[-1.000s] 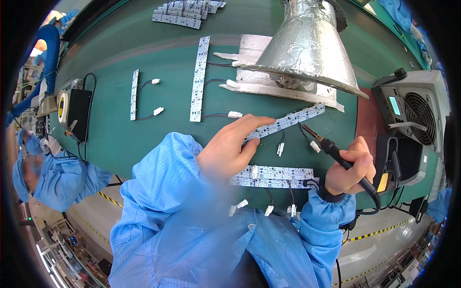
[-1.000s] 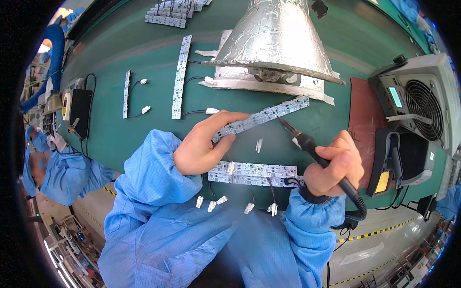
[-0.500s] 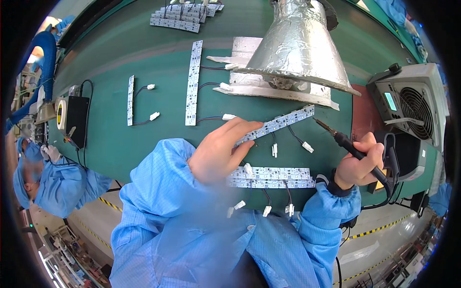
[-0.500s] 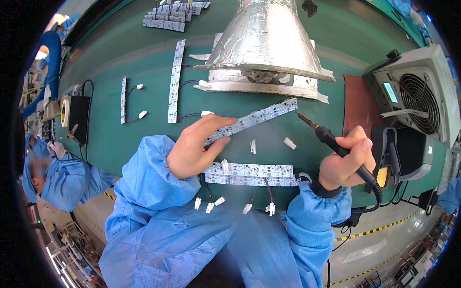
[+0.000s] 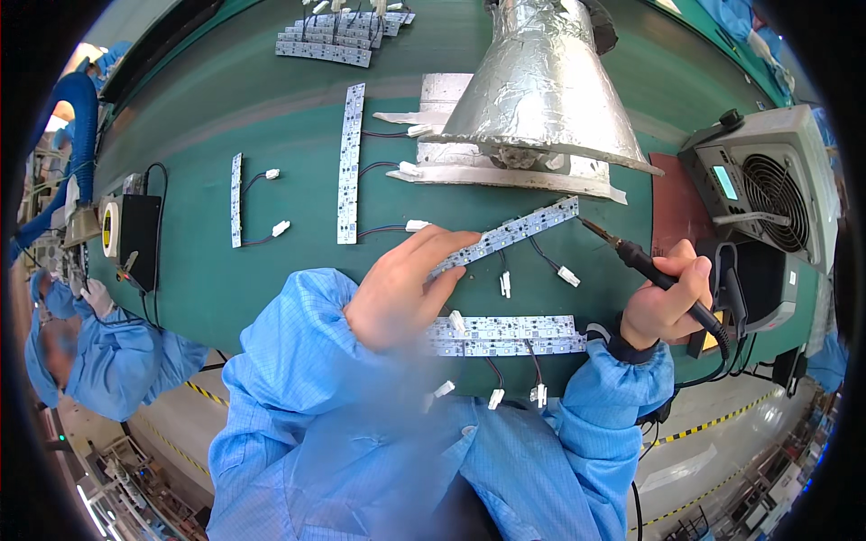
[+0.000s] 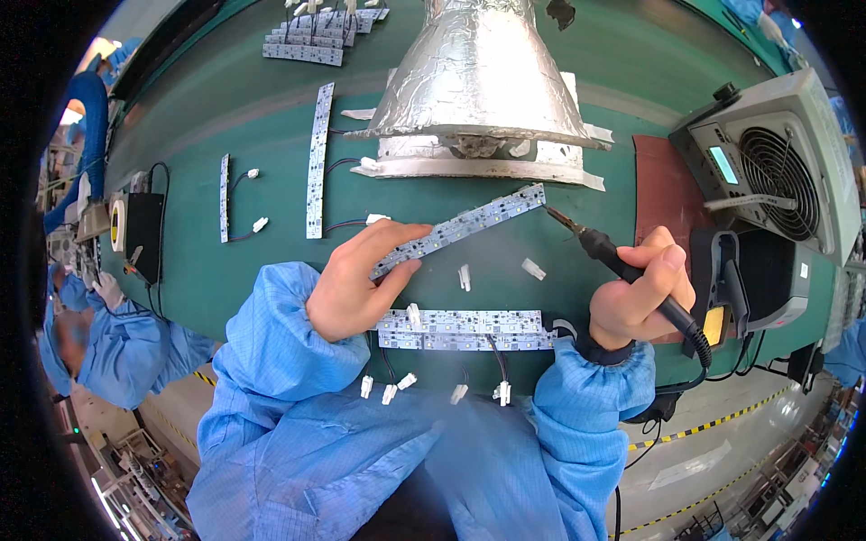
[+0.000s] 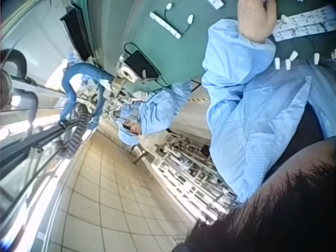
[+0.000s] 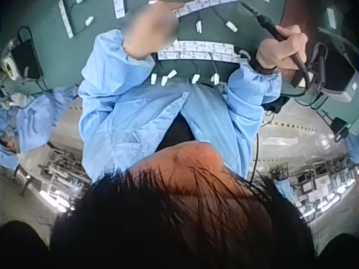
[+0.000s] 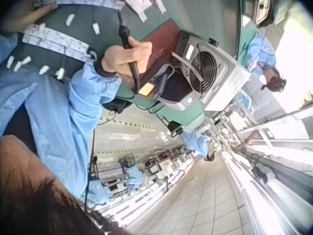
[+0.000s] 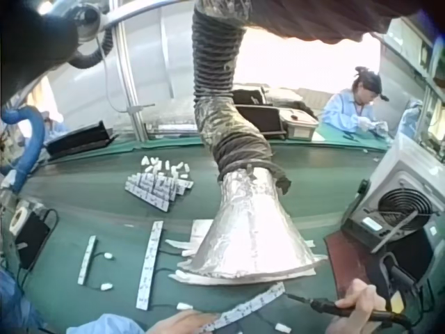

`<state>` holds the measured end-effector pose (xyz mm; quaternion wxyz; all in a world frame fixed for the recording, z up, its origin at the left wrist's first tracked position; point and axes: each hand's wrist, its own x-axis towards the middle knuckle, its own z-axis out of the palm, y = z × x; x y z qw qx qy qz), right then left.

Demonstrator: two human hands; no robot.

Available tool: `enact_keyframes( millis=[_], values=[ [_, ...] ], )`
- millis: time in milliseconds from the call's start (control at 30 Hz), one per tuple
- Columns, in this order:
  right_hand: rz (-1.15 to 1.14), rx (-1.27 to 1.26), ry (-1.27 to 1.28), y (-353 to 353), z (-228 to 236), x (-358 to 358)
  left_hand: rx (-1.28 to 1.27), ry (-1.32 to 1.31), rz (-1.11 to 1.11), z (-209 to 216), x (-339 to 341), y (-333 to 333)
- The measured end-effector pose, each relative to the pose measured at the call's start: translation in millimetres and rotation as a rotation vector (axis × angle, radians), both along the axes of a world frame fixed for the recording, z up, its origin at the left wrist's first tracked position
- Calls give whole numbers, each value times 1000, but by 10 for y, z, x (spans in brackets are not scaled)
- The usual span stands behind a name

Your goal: Soldering electronic components onto LED strips at a manual assembly station.

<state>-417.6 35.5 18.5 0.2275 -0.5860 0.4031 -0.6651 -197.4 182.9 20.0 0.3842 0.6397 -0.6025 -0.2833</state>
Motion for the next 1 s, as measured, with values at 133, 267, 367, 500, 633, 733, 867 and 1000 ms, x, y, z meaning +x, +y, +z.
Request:
enact_keyframes(
  millis=[133, 267, 367, 500, 633, 733, 867, 1000],
  values=[
    [-34, -2, 25, -17, -28, -10, 4, 2, 4, 3, -8, -5],
    [-22, -5, 28, -16, -24, 6, 11, -3, 13, 5, -17, -5],
    [-23, -11, 35, -16, -17, -3, 12, -4, 8, 10, -15, -7],
    [-20, -34, 25, -33, -40, -1, 10, 2, 12, 3, -16, -4],
    [-13, -15, 35, -20, -22, -6, 7, -3, 7, 5, -16, -8],
    [-27, -13, 41, -21, -23, -11, 6, 2, 6, 9, -17, -15],
    [-25, -17, 42, -32, -24, -10, -20, 4, 12, -5, -20, -16],
    [-24, -2, 45, -21, -5, -2, 14, 3, 7, 23, -20, -23]
  ],
)
